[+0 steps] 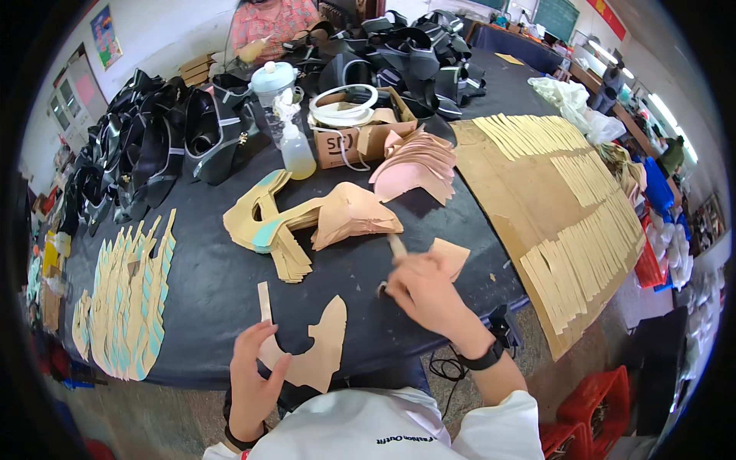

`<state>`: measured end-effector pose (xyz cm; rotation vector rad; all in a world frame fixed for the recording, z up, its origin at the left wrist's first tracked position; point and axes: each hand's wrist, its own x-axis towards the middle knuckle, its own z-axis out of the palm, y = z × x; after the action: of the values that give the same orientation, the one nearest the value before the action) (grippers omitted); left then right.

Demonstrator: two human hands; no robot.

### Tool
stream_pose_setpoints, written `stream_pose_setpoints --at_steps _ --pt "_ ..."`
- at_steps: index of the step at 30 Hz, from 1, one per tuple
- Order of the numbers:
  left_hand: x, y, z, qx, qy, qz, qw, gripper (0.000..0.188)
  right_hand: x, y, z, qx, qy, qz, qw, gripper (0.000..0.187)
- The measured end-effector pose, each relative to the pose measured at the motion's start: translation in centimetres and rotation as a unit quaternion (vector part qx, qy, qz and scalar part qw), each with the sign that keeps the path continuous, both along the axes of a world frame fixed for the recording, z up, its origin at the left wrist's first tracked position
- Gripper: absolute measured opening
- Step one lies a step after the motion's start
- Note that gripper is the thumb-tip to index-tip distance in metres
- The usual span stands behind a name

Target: Manually aligning and pressing together adhesive shoe upper components.

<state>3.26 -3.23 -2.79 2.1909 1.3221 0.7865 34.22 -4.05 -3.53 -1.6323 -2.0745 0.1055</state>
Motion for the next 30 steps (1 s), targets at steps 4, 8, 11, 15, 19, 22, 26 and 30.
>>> stream_pose_setpoints --at_steps 4,8,11,15,19,22,26,30 --pt "0.9 -0.5 1.4 -0.223 -0.255 -0.054 0.939 0.037 -4.7 -0.4 3.5 -0.243 0.326 0.077 0.910 0.008" --pt "2.1 0.0 1.4 -0.339 -0.443 -0.102 0.823 0.042 -7.8 -1.1 2.1 -0.318 0.586 0.236 0.707 0.017" --pt "2.0 -0.2 1.5 -0.385 -0.516 -0.163 0.747 0.048 -10.3 -1.3 2.1 -0.430 0.758 0.177 0.457 0.021" --pt "1.0 0.7 -0.4 -0.302 -0.442 -0.276 0.799 0.030 -13.3 -3.1 0.3 -0.447 0.813 0.200 0.314 0.028" --pt "-0.3 -0.8 0.4 -0.387 -0.522 -0.208 0.731 0.021 -13.7 -3.9 -1.4 -0.487 0.759 0.168 0.398 0.023" --pt "-1.5 2.2 2.8 -0.541 -0.255 -0.079 0.797 0.022 -11.3 -4.0 -3.0 -0.179 0.303 0.124 0.928 0.017" --pt "-1.3 6.2 0.4 -0.363 -0.025 -0.113 0.925 0.019 -10.7 -2.7 -3.2 -0.039 0.158 0.099 0.982 0.022" --pt "0.0 8.6 -2.3 -0.304 0.026 -0.176 0.936 0.022 -11.3 -2.9 -3.7 0.009 0.009 0.104 0.994 0.030"
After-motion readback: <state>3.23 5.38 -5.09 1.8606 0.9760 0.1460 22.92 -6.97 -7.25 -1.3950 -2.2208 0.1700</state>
